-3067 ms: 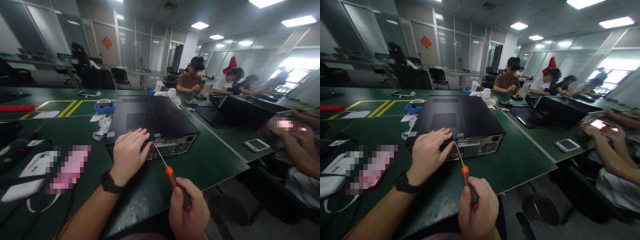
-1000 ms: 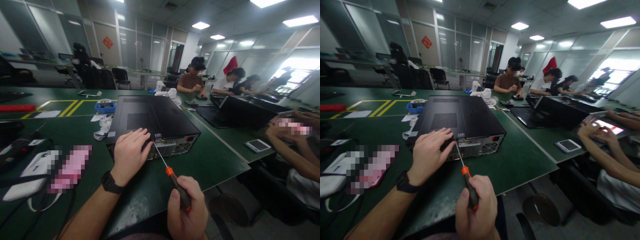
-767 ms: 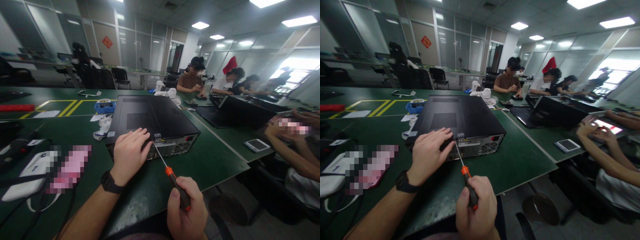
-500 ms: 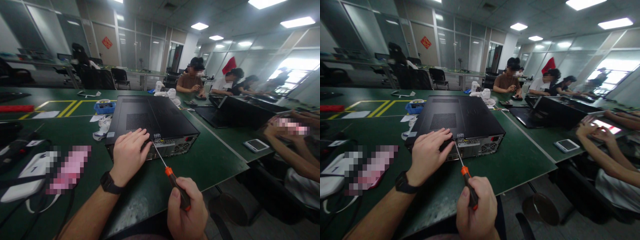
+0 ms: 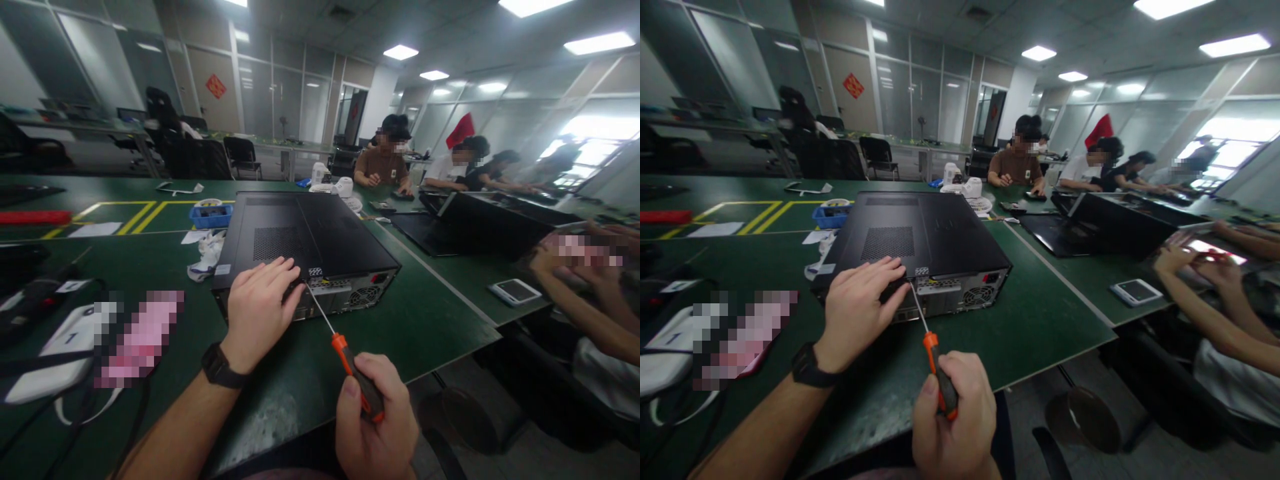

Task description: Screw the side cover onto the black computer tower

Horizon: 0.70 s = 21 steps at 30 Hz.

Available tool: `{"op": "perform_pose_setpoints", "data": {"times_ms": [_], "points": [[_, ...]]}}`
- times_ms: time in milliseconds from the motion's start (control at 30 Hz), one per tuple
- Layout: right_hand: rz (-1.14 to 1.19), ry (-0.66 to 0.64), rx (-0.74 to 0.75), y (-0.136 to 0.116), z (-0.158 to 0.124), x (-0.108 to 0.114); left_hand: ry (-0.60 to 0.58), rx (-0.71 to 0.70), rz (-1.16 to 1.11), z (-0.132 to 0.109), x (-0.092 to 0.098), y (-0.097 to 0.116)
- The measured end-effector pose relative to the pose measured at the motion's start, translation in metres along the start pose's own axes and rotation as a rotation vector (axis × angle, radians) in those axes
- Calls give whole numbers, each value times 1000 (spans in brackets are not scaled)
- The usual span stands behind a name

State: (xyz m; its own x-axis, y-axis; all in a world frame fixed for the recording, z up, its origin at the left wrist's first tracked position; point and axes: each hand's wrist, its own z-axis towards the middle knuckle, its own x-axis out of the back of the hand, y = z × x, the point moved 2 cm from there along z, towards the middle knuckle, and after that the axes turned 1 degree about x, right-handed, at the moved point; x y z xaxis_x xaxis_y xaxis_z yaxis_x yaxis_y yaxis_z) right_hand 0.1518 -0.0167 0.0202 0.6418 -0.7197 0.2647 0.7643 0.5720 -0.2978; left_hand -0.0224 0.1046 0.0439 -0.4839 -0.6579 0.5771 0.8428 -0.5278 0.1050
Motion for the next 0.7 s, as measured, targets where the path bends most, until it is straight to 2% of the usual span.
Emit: {"op": "perform_pose_setpoints", "data": {"times_ms": [200, 400, 567, 700], "points": [[-29, -57, -47, 3, -5, 1, 0, 3, -3, 0, 1, 0], [38, -22, -39, 2, -4, 0, -18, 17, -8, -2, -2, -2], [8, 5, -28, 1, -3, -2, -27, 22, -21, -2, -1, -2], [-33, -35, -83, 2, -5, 0, -32, 30, -24, 0, 0, -1]]}}
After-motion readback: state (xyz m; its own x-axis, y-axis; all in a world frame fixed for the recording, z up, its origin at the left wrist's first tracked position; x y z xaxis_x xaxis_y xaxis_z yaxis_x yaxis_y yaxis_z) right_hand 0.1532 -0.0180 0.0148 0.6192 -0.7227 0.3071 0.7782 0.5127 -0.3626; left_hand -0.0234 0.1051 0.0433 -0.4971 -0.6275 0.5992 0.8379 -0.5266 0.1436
